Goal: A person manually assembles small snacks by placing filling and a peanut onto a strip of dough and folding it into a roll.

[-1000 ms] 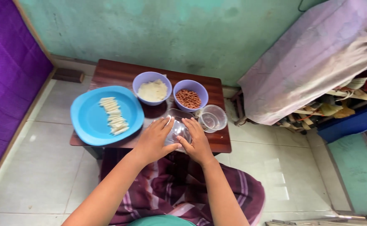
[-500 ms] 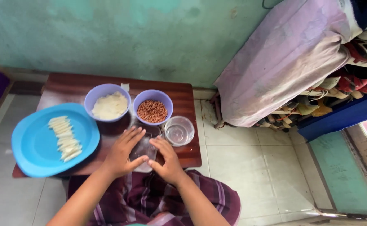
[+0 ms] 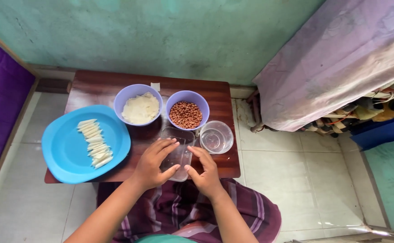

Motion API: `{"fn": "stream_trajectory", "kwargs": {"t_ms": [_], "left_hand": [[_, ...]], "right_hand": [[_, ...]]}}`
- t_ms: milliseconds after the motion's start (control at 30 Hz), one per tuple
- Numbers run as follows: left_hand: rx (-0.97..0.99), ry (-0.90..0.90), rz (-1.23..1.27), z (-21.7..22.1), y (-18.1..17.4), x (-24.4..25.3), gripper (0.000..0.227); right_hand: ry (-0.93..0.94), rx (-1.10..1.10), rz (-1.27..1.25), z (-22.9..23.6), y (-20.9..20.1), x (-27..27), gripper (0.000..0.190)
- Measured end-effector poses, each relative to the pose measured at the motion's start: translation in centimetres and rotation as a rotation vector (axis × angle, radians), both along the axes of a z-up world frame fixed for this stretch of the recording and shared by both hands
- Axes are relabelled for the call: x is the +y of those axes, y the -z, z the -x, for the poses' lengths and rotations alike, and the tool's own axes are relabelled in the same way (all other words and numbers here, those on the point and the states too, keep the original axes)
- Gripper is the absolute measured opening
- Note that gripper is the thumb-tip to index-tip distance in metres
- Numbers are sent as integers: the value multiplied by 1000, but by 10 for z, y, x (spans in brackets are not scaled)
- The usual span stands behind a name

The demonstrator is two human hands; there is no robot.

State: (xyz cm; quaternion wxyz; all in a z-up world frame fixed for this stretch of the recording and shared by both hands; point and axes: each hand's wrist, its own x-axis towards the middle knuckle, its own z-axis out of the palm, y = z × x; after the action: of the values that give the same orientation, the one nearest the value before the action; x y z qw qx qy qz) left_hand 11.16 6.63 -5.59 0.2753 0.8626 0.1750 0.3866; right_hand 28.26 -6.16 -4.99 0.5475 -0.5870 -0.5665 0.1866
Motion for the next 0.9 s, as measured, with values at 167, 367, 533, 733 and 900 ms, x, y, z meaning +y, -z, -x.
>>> {"fn": "stream_trajectory", "kwargs": {"t_ms": [167,367,533,733,900], "left_hand": [[-117,-40,-21,-2,-18,-1,48],[-245,-74,-58,-5,-62,9,35],[-262,-179,-86,14,-76,28,27],[-1,-398,-199,53,-75,71,23],[267,-438,-139,67,-76,93,8]], "right_hand": [[55,-95,16,7,-50,8,50],[144,-154,42,-4,-101,23,44],[128,-202,7,-4,-115,44,32],[19,-253,-7,14,-113,80,27],[19,-325,102,27,-106,118,28]]}}
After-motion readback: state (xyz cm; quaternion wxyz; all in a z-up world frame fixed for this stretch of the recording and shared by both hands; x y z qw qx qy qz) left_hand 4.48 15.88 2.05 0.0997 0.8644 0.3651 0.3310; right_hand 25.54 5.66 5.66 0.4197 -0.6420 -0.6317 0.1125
